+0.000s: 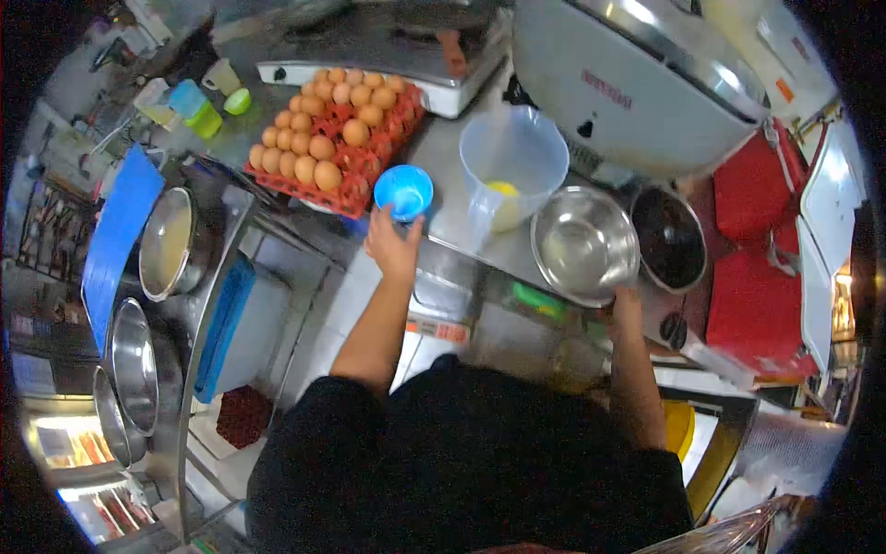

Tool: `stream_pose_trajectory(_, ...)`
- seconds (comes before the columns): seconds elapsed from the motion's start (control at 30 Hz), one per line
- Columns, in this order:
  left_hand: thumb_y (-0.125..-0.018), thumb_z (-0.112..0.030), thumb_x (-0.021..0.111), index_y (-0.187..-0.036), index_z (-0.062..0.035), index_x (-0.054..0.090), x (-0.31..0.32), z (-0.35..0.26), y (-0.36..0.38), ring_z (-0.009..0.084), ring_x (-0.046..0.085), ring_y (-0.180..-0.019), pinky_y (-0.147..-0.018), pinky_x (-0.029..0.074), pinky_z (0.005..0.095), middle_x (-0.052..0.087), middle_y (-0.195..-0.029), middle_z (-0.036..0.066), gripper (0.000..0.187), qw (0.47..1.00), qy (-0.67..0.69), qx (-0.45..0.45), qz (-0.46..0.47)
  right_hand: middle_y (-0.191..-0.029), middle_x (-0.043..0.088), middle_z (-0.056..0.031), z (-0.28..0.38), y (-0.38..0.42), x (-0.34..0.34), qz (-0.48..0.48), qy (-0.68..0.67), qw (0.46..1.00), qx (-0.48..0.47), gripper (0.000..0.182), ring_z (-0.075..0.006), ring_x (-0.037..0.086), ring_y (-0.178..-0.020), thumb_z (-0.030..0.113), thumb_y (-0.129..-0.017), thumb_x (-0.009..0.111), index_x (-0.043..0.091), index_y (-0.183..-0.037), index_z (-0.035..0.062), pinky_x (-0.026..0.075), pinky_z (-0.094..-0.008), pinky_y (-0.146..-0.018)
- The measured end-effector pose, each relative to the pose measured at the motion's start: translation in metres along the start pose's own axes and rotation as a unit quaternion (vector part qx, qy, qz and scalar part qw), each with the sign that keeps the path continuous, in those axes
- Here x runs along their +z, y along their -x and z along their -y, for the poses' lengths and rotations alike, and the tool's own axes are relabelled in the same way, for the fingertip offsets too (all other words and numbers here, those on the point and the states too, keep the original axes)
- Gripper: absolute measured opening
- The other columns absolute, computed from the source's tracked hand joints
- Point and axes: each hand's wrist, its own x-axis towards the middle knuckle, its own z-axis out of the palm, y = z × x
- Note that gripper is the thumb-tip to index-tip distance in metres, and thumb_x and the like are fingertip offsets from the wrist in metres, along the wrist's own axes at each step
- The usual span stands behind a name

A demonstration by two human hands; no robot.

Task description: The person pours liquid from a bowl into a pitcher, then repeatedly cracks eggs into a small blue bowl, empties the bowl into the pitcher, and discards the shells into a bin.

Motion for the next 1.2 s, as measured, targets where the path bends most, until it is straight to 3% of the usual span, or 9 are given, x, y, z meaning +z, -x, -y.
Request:
stream_pose_trajectory(0.07,-0.065,-0.04,0.071,-0.103,-0.0085,0.054,-0.006,-0.002,-0.008,0.032,0.049,-0.105,-0.085,0.034,0.0495,0.052,-0.114,0.014,0.052,1.0,-0.028,-0.001,0.0,-0.073,0.052,-0.006,0.003,-0.003,0.0,0.019,0.01,1.0,0.018,0.026,-0.0152,0.051,-0.05,0.025,-0.083,0.049,0.046,-0.1,0.0063,0.045,-0.03,-0.042)
stream_pose_trajectory(0.1,-0.065,-0.04,0.07,-0.097,-0.0086,0.056,-0.012,-0.005,-0.008,0.0314,0.05,-0.103,-0.084,0.034,0.0493,0.053,-0.112,0.013,0.048,0.999,-0.034,0.003,0.005,-0.072,0.052,-0.0057,0.007,-0.005,0.001,-0.016,0.025,0.998,0.054,0.027,-0.0156,0.051,-0.049,0.028,-0.084,0.05,0.046,-0.1,0.0071,0.045,-0.0299,-0.042)
stream_pose_trajectory(0.23,-0.064,-0.042,0.07,-0.084,-0.009,0.056,-0.068,-0.021,-0.005,0.0298,0.053,-0.097,-0.082,0.035,0.0483,0.056,-0.108,0.012,0.041,0.996,-0.076,0.05,0.014,-0.07,0.053,-0.005,0.005,-0.017,-0.008,0.062,0.0,0.996,0.061,0.03,-0.017,0.054,-0.049,0.035,-0.085,0.051,0.047,-0.1,0.0096,0.046,-0.0295,-0.042)
stream_pose_trajectory(0.37,-0.061,-0.034,0.074,-0.081,-0.0093,0.054,-0.144,-0.034,0.002,0.0287,0.053,-0.092,-0.08,0.038,0.0456,0.057,-0.103,0.008,0.038,0.968,-0.154,0.19,-0.05,-0.073,0.055,-0.0055,0.014,0.002,-0.003,0.065,-0.064,0.995,0.049,0.04,-0.0171,0.057,-0.057,0.044,-0.083,0.051,0.048,-0.1,0.0082,0.047,-0.0294,-0.048)
stream_pose_trajectory(0.53,-0.055,-0.033,0.076,-0.083,-0.01,0.055,-0.206,-0.051,0.015,0.0271,0.05,-0.101,-0.087,0.035,0.0473,0.054,-0.112,0.009,0.042,0.956,-0.21,0.203,-0.033,-0.075,0.056,-0.0038,0.006,0.002,-0.019,0.062,-0.1,0.983,0.139,0.045,-0.0164,0.058,-0.065,0.05,-0.082,0.051,0.049,-0.1,0.0084,0.047,-0.0289,-0.054)
stream_pose_trajectory(0.6,-0.056,-0.034,0.075,-0.083,-0.0105,0.055,-0.219,-0.061,0.017,0.0269,0.052,-0.099,-0.086,0.035,0.0474,0.054,-0.112,0.009,0.041,0.954,-0.22,0.199,-0.032,-0.078,0.057,-0.0034,0.005,0.007,-0.022,0.075,-0.089,0.987,0.115,0.047,-0.0163,0.058,-0.066,0.052,-0.082,0.051,0.05,-0.1,0.0086,0.047,-0.0286,-0.054)
stream_pose_trajectory(0.9,-0.056,-0.034,0.075,-0.083,-0.0109,0.056,-0.207,-0.069,0.015,0.0264,0.053,-0.098,-0.085,0.036,0.0467,0.055,-0.109,0.01,0.041,0.954,-0.213,0.21,-0.021,-0.083,0.058,-0.0055,0.01,0.022,-0.033,0.016,-0.079,0.994,0.071,0.047,-0.0149,0.055,-0.065,0.051,-0.083,0.049,0.047,-0.106,0.0102,0.046,-0.0276,-0.055)
stream_pose_trajectory(1.2,-0.063,-0.04,0.071,-0.083,-0.0088,0.058,-0.133,-0.059,0.012,0.0293,0.052,-0.098,-0.08,0.038,0.0444,0.057,-0.104,0.011,0.039,0.964,-0.159,0.211,0.034,-0.085,0.057,-0.0053,-0.004,0.022,-0.066,-0.008,-0.095,0.995,0.041,0.046,-0.0141,0.053,-0.064,0.045,-0.085,0.049,0.041,-0.119,0.0146,0.043,-0.0255,-0.054)
